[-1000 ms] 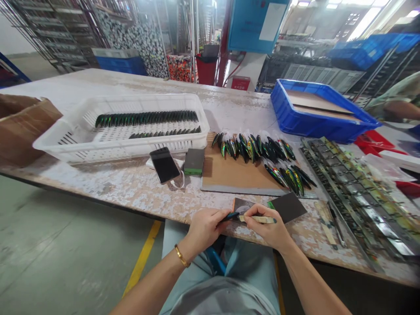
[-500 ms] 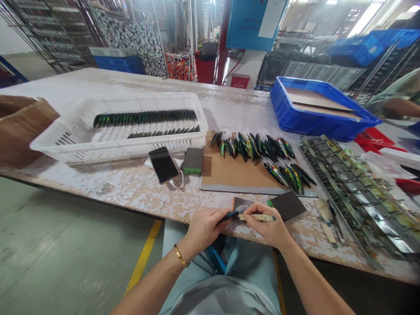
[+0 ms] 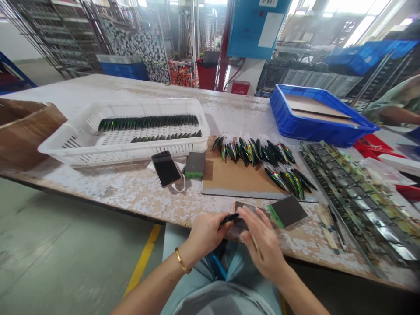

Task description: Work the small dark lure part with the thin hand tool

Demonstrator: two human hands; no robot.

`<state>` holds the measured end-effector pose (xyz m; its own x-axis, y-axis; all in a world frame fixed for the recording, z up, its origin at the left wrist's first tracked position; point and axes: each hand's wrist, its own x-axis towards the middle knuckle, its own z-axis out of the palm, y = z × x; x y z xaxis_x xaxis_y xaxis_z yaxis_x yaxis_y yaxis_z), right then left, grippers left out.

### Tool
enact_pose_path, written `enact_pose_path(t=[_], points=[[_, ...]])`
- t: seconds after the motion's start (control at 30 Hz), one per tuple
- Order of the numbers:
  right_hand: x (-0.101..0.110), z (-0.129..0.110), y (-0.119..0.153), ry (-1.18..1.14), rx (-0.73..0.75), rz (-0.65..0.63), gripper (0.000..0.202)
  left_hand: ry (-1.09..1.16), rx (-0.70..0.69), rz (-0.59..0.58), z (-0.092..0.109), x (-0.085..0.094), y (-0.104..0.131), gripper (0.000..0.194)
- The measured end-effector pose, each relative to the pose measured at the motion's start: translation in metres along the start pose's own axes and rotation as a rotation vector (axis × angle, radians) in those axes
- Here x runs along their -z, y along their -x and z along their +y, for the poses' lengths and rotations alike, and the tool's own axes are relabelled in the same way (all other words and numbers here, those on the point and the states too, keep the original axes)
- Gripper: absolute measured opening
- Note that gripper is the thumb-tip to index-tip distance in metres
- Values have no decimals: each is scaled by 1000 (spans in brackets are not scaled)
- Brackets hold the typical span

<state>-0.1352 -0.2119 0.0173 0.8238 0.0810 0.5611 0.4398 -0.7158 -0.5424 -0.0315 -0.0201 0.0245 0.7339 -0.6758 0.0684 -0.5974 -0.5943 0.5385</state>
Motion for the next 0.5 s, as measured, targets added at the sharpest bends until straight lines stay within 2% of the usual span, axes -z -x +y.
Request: enact_pose_path(t=[0.07, 0.17, 0.2, 0.27, 0.33, 0.43, 0.5], points=[[-1, -7, 6, -115, -52, 19, 50, -44, 59, -44, 6, 3, 1, 20], [-1, -9, 11, -182, -248, 207, 46, -64, 111, -95, 13, 4, 4, 20], [-2, -8, 11, -130, -240, 211, 47, -61, 126, -101, 14, 4, 5, 21], [-4, -8, 11, -41, -106, 90, 54, -46, 143, -104, 17, 3, 7, 23], [-5, -9, 11, -100, -49, 4, 54, -36, 158, -105, 19, 2, 9, 26], [-1, -8, 9, -175, -104, 90, 46, -30, 174, -112, 21, 0, 10, 29], [6, -5, 6, -168, -190, 231, 44, -28, 180, -112, 22, -1, 9, 31]])
